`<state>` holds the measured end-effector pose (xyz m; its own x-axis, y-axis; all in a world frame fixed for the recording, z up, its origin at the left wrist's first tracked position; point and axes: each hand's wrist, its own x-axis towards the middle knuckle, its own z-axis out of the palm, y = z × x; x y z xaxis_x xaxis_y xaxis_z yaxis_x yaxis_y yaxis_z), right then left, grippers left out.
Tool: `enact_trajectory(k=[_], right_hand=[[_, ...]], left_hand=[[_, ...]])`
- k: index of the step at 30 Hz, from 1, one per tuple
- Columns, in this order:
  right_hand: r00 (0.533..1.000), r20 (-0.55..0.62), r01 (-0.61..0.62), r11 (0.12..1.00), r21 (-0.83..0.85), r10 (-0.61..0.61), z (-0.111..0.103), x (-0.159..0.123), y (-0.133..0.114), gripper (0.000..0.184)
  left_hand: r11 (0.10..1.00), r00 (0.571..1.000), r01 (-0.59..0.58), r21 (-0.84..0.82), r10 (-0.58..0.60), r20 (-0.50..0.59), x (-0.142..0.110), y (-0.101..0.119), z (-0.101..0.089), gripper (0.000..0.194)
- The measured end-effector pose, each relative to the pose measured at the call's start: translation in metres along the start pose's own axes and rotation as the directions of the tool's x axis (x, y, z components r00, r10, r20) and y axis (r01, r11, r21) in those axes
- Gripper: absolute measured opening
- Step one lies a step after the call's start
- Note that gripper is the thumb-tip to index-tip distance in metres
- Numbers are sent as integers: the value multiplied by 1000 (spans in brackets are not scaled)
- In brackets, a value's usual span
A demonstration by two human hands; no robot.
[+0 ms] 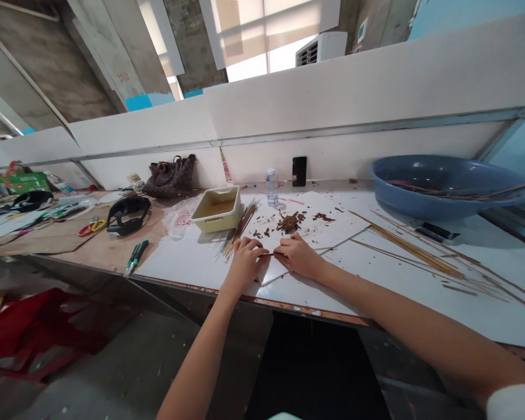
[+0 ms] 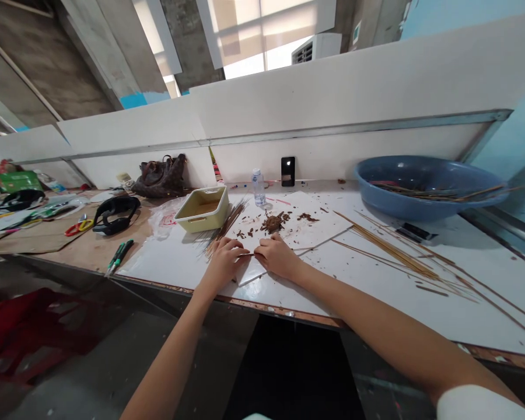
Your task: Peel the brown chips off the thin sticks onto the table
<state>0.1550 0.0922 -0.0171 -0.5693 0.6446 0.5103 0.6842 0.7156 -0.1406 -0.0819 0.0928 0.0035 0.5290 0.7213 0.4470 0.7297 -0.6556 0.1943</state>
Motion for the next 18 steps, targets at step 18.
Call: enact_trajectory(k=[18], right_hand=[[999,27,31,999,-21,-30,1,0,7,29]], left_hand=[[997,1000,-23,80,23,0,13,11,11,16]])
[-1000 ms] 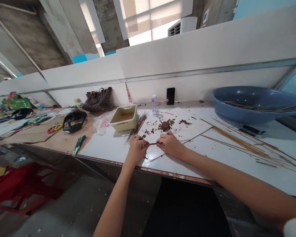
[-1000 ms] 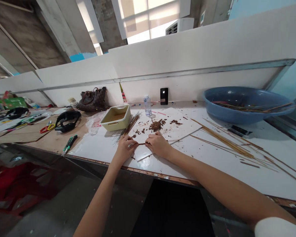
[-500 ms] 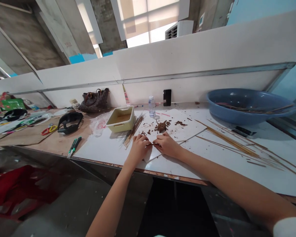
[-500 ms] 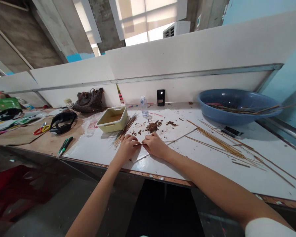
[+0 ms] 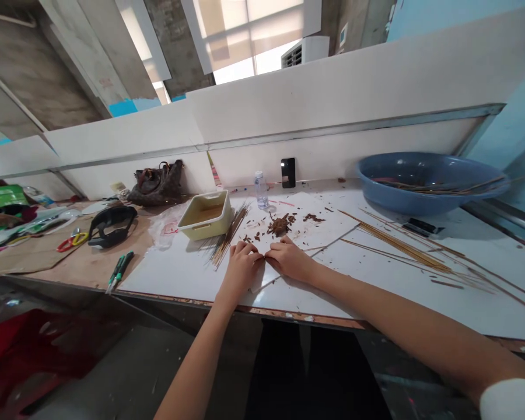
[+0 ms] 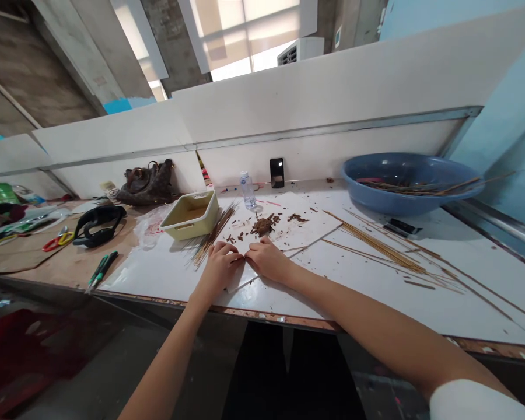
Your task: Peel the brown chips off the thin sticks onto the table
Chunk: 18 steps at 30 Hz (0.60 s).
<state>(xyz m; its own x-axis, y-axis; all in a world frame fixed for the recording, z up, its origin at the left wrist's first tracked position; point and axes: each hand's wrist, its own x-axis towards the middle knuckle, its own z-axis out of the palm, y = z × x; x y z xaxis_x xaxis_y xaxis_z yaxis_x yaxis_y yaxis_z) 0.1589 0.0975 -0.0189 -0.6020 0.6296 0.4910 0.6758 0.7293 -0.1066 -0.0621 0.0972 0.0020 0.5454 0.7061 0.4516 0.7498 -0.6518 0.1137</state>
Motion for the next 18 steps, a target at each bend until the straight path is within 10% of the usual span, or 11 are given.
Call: enact_trajectory(k=[18], right_hand=[[999,29,-23,999,30,22,1,6,4,31]], left_hand=[[1000,1000,-7,-1,7,1,3,5,3,20]])
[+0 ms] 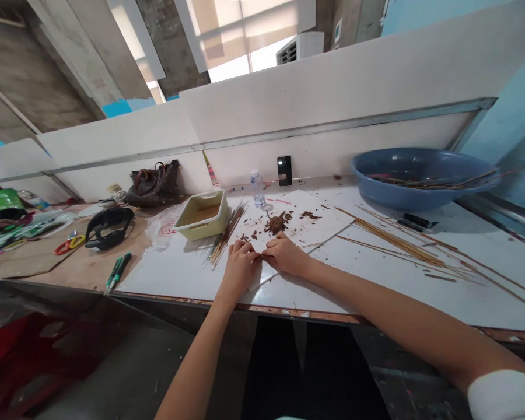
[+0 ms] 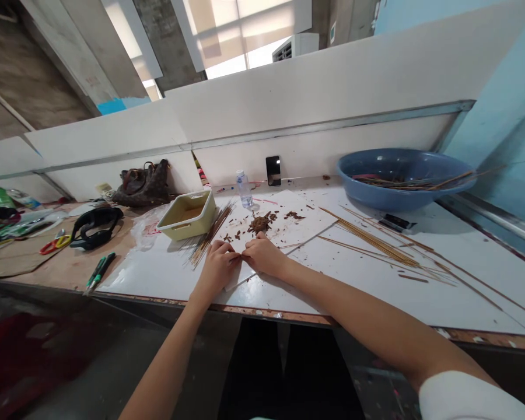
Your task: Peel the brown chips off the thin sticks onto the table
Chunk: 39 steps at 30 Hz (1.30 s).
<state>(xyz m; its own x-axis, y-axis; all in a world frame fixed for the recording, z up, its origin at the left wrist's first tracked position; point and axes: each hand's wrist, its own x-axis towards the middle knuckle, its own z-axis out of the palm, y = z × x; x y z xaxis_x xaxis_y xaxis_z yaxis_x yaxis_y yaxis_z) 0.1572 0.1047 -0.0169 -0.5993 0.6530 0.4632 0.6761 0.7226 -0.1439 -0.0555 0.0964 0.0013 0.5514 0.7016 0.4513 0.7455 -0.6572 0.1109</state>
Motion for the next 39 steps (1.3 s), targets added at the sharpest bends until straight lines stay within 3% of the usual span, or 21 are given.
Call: enact_trajectory(k=[6,14,24,33,39], right_hand=[[1000,-1,18,1000,-12,-18,-3,-4,3,33],[996,-77,-28,993,111,37,-5,-10,13,16],[1000,-21,-5,999,52,6,-3,-6,8,27],[997,-60,-47,994,94,53,-1,-7,4,16],[999,-37,-34,997,67,36,1,-1,0,27]], left_hand=[[998,998,60,17,-60,-14,-2,1,0,22],[995,995,96,-7,-96,-34,-5,0,4,14],[994,992,108,-30,-110,-54,-5,2,3,15],[989,989,135,-62,-138,-48,-5,-2,8,16],[989,988,133,-68,-138,-70,-7,-3,10,14]])
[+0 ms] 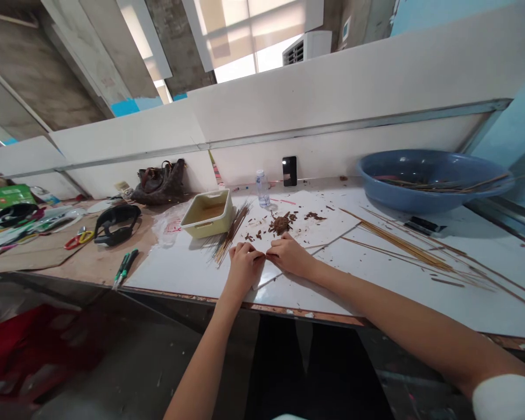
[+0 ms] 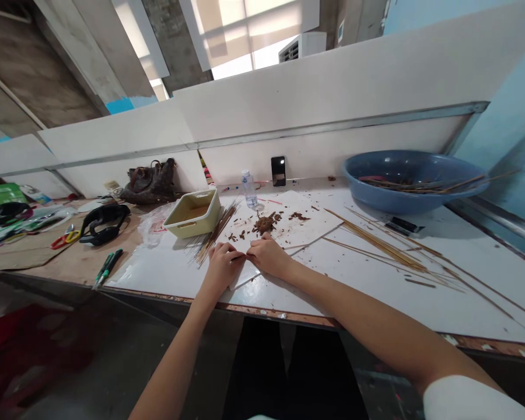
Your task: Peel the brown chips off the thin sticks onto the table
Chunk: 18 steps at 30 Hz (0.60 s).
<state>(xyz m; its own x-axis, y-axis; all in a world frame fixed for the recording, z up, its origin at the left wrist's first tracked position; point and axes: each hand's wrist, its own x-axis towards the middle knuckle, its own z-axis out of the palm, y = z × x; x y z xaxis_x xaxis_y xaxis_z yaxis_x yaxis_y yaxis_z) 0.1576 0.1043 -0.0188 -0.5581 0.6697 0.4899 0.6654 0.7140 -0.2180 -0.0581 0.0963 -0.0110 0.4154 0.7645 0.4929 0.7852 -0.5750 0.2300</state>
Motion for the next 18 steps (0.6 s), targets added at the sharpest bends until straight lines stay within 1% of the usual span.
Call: enact_trajectory(k=[5,9,12,18], right_hand=[[1000,11,19,999,-44,-19,-2,-1,-2,31],[999,0,33,998,-53,-33,-4,-6,-1,29],[999,-13,29,998,-55,-29,-5,-8,-1,29],[1000,8,25,996,-83,-25,-6,-7,-4,32]], left_hand=[[1000,1000,17,-13,-17,-3,-1,0,-2,16],[998,999,34,-45,-34,1,-2,0,-2,14],[997,999,52,-59,-52,3,-2,0,-3,11],[996,998,62,-70,-62,1,-2,1,-5,11]])
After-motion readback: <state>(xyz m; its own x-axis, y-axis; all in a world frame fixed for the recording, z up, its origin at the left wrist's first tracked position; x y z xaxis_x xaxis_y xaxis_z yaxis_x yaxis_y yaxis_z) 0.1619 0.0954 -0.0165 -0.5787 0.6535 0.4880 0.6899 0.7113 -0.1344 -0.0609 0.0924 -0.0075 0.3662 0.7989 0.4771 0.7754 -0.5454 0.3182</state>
